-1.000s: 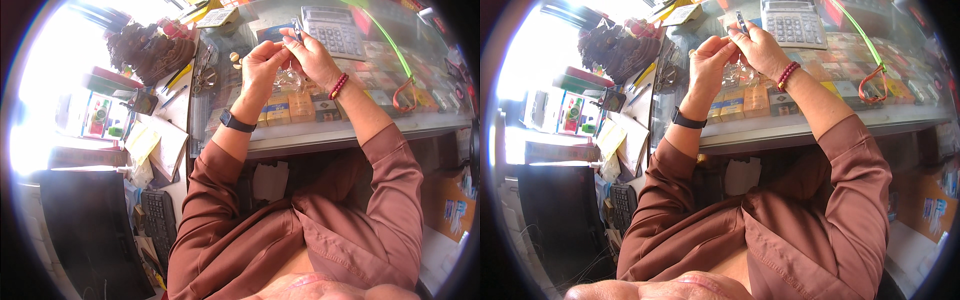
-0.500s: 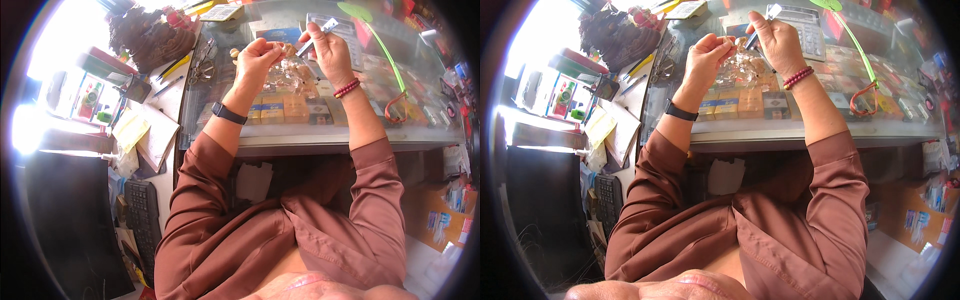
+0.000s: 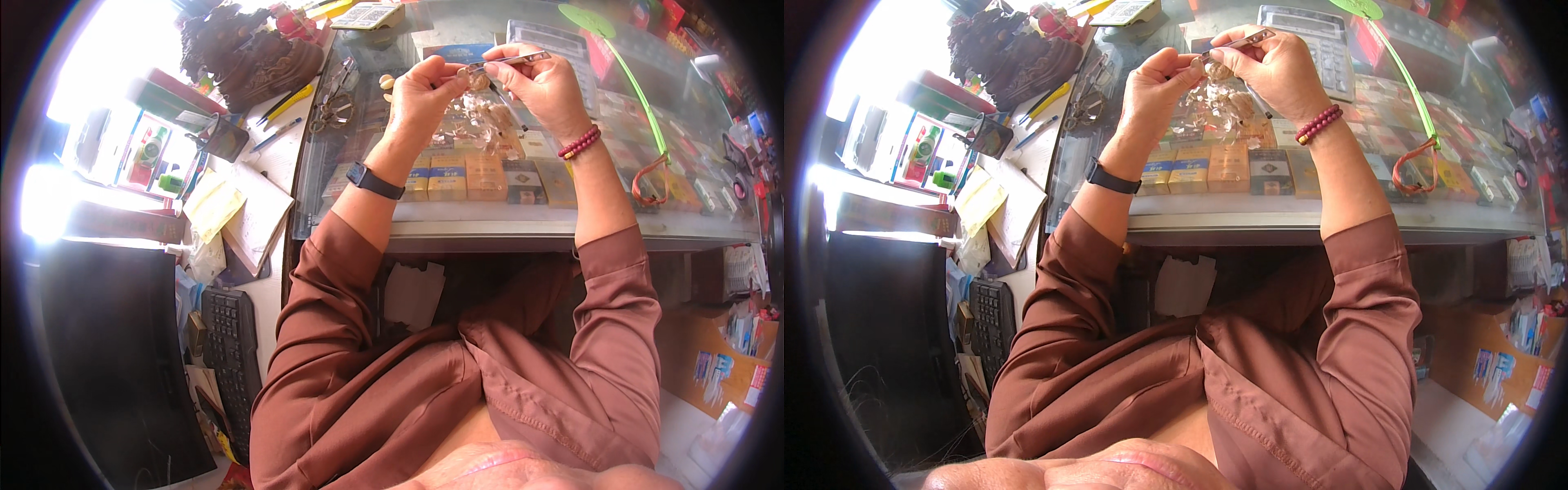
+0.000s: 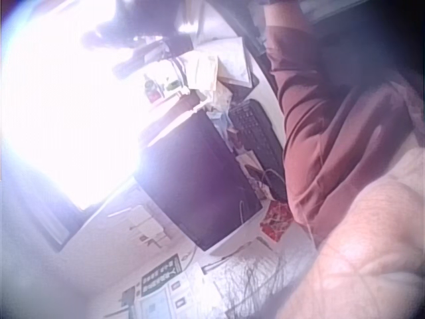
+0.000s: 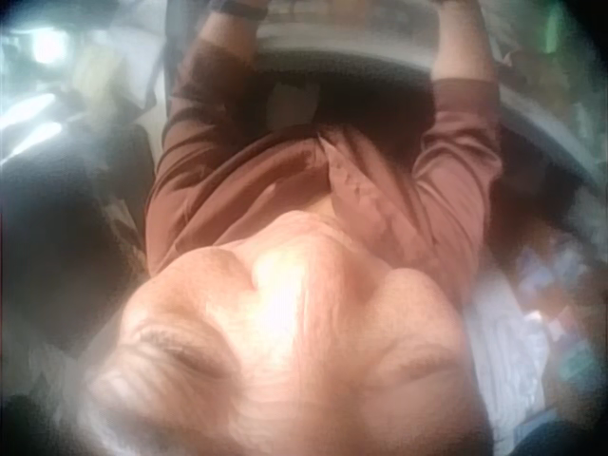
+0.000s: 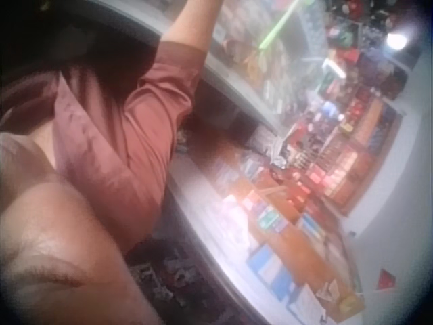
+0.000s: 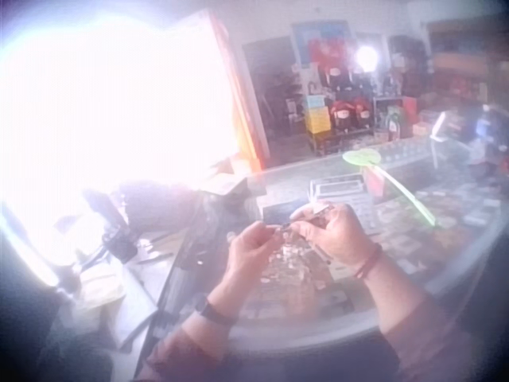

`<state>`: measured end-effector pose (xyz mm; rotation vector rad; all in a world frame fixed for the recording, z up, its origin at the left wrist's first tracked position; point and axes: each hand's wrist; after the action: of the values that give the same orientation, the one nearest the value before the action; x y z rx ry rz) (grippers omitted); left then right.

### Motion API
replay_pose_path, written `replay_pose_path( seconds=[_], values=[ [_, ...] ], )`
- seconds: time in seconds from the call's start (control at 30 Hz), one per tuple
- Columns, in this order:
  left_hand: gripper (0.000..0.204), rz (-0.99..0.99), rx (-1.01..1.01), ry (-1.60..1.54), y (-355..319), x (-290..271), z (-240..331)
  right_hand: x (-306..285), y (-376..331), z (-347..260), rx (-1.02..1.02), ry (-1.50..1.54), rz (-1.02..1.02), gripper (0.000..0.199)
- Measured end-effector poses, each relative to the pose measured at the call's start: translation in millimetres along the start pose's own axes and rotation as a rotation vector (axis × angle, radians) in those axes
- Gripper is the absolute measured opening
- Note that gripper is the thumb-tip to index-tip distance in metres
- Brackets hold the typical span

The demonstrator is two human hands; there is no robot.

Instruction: The person uses a small tool to carefully adjust or repair a silver-colored ornamental object on a glass counter.

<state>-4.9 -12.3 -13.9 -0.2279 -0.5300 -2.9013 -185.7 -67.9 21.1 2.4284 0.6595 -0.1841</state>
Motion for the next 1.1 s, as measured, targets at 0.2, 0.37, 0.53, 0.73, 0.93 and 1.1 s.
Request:
replay_pose_path(
  seconds=[0.2, 0.37, 0.53, 0.73, 0.93, 1.1],
  values=[
    [0.009, 0.005, -0.021, 0.026, 0.9, -3.1, -1.8, -2.4, 0.2, 0.1, -0.051, -0.034, -0.051, 0.016],
    [0.010, 0.008, -0.018, 0.049, -1.5, -0.2, 2.4, -2.9, 0.0, -1.1, 0.003, -0.025, -0.045, 0.015],
    [0.009, 0.014, 0.000, 0.126, -1.3, 0.6, 3.0, -6.0, 0.9, -0.3, 0.033, 0.029, -0.062, 0.015],
    [0.011, 0.010, -0.006, 0.128, -1.2, -0.8, 0.5, -4.6, 1.5, 3.4, 0.035, 0.077, -0.074, 0.016],
    [0.009, 0.009, -0.025, 0.055, -3.6, -1.5, 6.9, -4.7, 1.3, 3.9, 0.014, 0.101, -0.127, 0.016],
    [0.009, -0.043, -0.052, -0.093, -2.9, -5.6, 0.8, -3.1, 1.3, 6.2, -0.102, 0.039, -0.162, 0.012]
  ],
)
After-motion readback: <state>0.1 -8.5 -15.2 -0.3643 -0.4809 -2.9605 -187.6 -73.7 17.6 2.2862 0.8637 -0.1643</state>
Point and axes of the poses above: each hand's wrist, its own y-axis towards the middle knuckle, its own x-axis out of the palm, z = x × y, and after that the axes turned 4 degrees about -y, right-handed
